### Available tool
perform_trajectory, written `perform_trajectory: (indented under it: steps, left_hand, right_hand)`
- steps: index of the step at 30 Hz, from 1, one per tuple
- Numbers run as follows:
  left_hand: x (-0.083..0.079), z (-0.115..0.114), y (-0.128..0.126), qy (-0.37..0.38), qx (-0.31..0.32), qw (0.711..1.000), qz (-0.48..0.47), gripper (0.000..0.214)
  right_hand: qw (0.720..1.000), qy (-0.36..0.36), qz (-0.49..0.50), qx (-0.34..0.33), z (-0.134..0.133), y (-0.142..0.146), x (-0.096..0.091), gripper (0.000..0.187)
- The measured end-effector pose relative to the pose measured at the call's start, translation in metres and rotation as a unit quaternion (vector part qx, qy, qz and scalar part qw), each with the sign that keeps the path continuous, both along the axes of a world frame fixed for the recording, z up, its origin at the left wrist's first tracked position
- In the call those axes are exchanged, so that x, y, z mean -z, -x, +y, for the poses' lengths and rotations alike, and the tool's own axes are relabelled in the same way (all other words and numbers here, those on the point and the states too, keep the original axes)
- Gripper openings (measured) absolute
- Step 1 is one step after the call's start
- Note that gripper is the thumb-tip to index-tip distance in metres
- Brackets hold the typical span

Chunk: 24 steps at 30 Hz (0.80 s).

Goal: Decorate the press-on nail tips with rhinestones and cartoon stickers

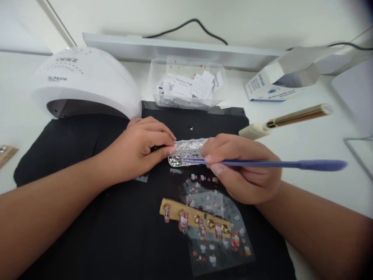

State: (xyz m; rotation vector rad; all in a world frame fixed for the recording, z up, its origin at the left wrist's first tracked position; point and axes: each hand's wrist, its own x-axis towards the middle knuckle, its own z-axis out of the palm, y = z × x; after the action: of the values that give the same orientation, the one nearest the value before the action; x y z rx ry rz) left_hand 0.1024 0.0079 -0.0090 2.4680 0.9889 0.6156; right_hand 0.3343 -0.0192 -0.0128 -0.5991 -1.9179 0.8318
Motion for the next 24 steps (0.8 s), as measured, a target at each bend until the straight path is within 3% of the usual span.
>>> perform_trajectory:
  steps: [12, 24]
  left_hand:
    - [-0.001, -0.001, -0.001, 0.008, -0.007, 1.0, 0.002, 0.018]
    - [-0.003, -0.002, -0.001, -0.014, 0.006, 1.0, -0.015, 0.016]
  right_hand:
    - [0.994, 0.095, 0.052, 0.012, 0.0, -0.004, 0.013, 0.005]
    - [0.993, 0.102, 0.058, -0.017, -0.001, -0.007, 0.014, 0.005]
